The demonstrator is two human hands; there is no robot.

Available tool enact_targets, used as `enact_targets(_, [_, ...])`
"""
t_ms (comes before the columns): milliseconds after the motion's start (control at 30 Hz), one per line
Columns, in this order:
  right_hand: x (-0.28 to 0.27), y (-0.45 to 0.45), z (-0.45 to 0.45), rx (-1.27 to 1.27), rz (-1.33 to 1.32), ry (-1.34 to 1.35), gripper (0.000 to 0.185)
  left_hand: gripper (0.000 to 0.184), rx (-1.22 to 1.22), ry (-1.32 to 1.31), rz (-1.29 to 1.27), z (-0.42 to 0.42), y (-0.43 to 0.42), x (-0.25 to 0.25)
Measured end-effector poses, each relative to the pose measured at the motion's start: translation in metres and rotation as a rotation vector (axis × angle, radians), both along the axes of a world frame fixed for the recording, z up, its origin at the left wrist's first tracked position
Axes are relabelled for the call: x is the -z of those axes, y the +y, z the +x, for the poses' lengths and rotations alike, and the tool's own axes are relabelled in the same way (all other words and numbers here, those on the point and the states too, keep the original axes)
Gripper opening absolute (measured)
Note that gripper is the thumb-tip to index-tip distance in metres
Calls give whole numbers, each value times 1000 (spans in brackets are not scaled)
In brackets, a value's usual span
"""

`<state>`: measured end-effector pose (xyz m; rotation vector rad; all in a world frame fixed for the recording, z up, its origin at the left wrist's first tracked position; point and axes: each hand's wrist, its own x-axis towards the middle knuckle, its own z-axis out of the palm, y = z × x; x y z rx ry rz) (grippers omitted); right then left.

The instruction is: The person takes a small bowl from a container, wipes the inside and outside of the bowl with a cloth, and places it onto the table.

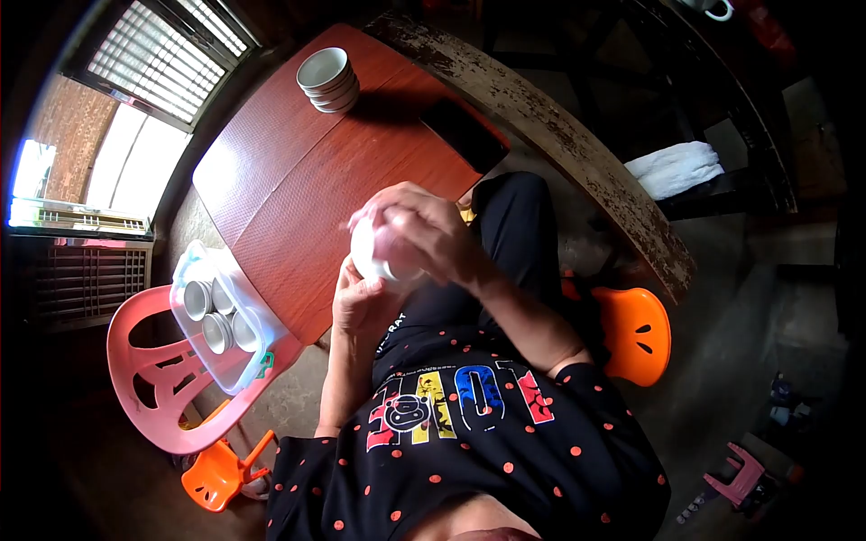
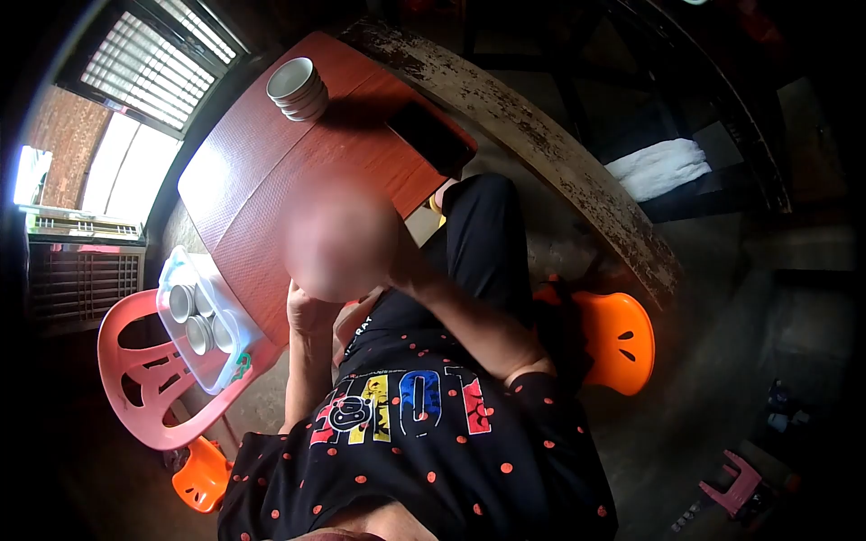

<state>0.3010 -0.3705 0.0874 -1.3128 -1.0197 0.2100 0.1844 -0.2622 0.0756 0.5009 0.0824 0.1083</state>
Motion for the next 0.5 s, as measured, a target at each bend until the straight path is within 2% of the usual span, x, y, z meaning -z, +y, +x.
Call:
enact_targets(67, [37,6,-23,219,117,33,37,63,-71,91,190,-1,-2,0])
enact_targets(100, [31,3,-22,249,68,30,44,63,-107,138,285,-2,-1,0])
enact_targets(167, [21,-4,-20,306,-31,22,58,64,20,128,316,-4,10,6])
enact_targets(200, [32,-8,-2,108,-2,-65,55,65,83,127,330,-6,17,9])
enact_targets(233, [33,-10,9,-30,-16,5,50,66,149,121,345,-4,21,9])
enact_targets(300, [29,-13,15,-212,-104,251,42,63,123,149,106,5,15,16])
enact_targets(333, [26,-12,15,-239,-129,304,40,63,108,114,101,5,14,21])
enact_targets(400, [11,-9,17,-199,-116,224,39,65,60,59,103,8,16,22])
enact_targets(467, [21,-2,-3,131,-23,35,40,68,-44,67,159,12,11,4])
enact_targets(500, [18,1,-19,297,-10,24,40,68,-52,62,173,12,11,6])
